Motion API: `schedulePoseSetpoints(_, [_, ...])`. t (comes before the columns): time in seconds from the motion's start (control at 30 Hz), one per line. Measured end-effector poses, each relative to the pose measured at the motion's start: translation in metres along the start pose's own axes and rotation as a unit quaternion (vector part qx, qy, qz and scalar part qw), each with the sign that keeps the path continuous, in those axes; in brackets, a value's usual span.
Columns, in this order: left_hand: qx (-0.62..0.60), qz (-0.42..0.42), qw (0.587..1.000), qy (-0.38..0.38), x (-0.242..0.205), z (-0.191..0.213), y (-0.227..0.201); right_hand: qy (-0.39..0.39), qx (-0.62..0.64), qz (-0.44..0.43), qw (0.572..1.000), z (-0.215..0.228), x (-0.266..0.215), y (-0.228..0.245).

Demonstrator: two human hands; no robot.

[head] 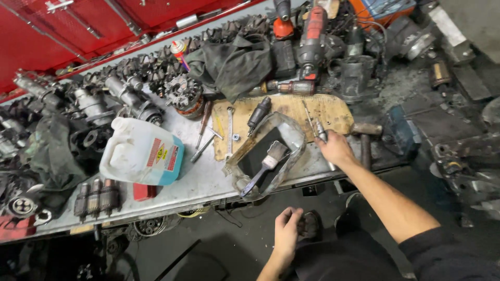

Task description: The person repeatedly picks up small cylindrical metal parts from a cluttered workbench, inserts them into a larger mechanical assembly, and uses a socket wrench to tighten them. The person also handles a white plastic jug and various tools on the bench.

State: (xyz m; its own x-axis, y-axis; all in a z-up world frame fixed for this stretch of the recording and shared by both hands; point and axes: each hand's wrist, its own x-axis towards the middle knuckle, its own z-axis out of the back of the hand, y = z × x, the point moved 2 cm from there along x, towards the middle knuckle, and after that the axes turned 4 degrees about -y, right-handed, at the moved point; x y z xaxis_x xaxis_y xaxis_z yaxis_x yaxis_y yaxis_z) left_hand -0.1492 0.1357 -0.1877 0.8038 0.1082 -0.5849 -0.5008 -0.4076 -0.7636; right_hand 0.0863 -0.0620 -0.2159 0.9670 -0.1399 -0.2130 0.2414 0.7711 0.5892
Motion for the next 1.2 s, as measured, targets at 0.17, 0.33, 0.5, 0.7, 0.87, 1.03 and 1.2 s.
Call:
schedulePoseSetpoints(0.17, [0.006, -0.008, 0.998, -0.067, 0.004, 0.028, -0.008, 0.031, 0.017, 0.029, 0.999, 0.004, 0.005, 0.022])
schedulePoseSetpoints(0.33, [0.014, 0.002, 0.996, -0.084, 0.007, 0.028, -0.018, 0.161, -0.051, -0.015, 0.986, -0.007, 0.0, 0.035])
schedulePoseSetpoints(0.5, [0.06, -0.02, 0.998, -0.028, 0.007, 0.011, -0.027, -0.018, -0.002, 0.1, 0.995, 0.015, -0.033, 0.019])
schedulePoseSetpoints(0.7, [0.407, -0.396, 0.805, -0.17, 0.009, 0.03, -0.117, 0.141, 0.323, -0.082, 0.932, 0.072, -0.123, -0.039])
schedulePoseSetpoints(0.87, [0.438, -0.389, 0.74, -0.329, 0.057, 0.121, -0.167, 0.136, 0.376, -0.242, 0.884, 0.064, -0.167, -0.135])
schedulePoseSetpoints(1.03, [0.49, -0.35, 0.704, -0.376, 0.143, 0.192, -0.175, 0.122, 0.432, -0.403, 0.798, 0.031, -0.181, -0.237])
schedulePoseSetpoints(1.2, [0.574, -0.31, 0.675, -0.344, 0.188, 0.179, -0.209, 0.051, 0.348, -0.409, 0.842, 0.028, -0.195, -0.237])
